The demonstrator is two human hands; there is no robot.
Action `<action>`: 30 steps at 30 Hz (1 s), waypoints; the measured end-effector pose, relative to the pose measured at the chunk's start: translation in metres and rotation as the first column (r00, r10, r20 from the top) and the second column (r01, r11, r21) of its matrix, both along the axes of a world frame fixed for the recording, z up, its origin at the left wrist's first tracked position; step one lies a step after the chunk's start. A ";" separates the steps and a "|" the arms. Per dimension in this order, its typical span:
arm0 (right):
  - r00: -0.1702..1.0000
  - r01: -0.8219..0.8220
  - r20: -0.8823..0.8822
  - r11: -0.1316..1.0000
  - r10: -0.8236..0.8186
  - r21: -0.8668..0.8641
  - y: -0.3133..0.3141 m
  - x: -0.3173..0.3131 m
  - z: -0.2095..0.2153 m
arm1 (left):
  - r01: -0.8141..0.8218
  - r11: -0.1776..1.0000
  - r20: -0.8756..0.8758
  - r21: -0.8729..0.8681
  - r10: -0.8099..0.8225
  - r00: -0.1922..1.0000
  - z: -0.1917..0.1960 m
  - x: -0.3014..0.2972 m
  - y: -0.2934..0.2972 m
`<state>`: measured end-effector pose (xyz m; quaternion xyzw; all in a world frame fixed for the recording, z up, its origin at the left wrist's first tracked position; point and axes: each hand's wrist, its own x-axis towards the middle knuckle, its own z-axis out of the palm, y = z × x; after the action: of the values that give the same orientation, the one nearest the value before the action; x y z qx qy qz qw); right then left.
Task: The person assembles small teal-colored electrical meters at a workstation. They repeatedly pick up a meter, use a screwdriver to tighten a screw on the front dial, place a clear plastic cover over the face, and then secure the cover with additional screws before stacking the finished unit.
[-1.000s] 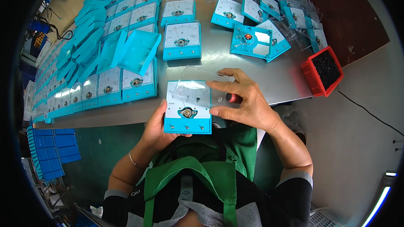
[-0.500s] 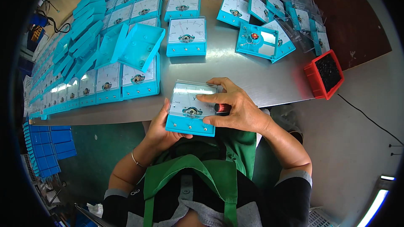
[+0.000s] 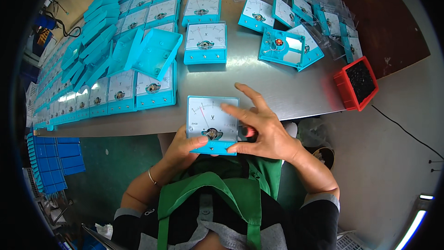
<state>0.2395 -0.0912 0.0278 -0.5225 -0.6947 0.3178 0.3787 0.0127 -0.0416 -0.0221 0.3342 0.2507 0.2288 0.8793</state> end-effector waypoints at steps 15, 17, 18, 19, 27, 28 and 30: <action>0.827 -0.038 -0.546 0.958 -0.130 -0.286 -0.021 -0.031 -0.062 | 0.020 0.998 -0.036 0.065 -0.017 0.999 0.019 0.006 -0.008; 0.840 0.000 -0.525 0.967 -0.138 -0.255 -0.025 -0.033 -0.063 | 0.022 0.998 -0.025 0.054 -0.020 0.999 0.016 0.006 -0.007; 0.846 0.019 -0.514 0.971 -0.143 -0.240 -0.026 -0.035 -0.064 | 0.012 0.999 -0.016 0.053 -0.012 1.000 0.014 0.006 -0.008; 0.846 0.022 -0.512 0.969 -0.150 -0.247 -0.026 -0.035 -0.064 | 0.003 0.999 -0.006 0.052 -0.003 1.000 0.012 0.006 -0.008; 0.848 -0.027 -0.514 0.959 -0.126 -0.280 -0.019 -0.035 -0.060 | 0.025 1.000 0.019 0.000 -0.025 1.000 0.009 0.000 -0.004; 0.849 -0.030 -0.514 0.960 -0.122 -0.279 -0.019 -0.035 -0.060 | 0.029 1.000 0.047 0.000 -0.029 0.998 0.005 -0.001 -0.004; 0.849 -0.035 -0.516 0.961 -0.116 -0.274 -0.019 -0.033 -0.062 | 0.049 0.999 0.059 0.004 -0.050 0.997 0.004 -0.001 -0.003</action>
<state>0.2060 -0.1102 -0.0339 -0.4768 -0.5024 0.5332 0.4857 0.0113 -0.0442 -0.0181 0.3345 0.2160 0.2170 0.8913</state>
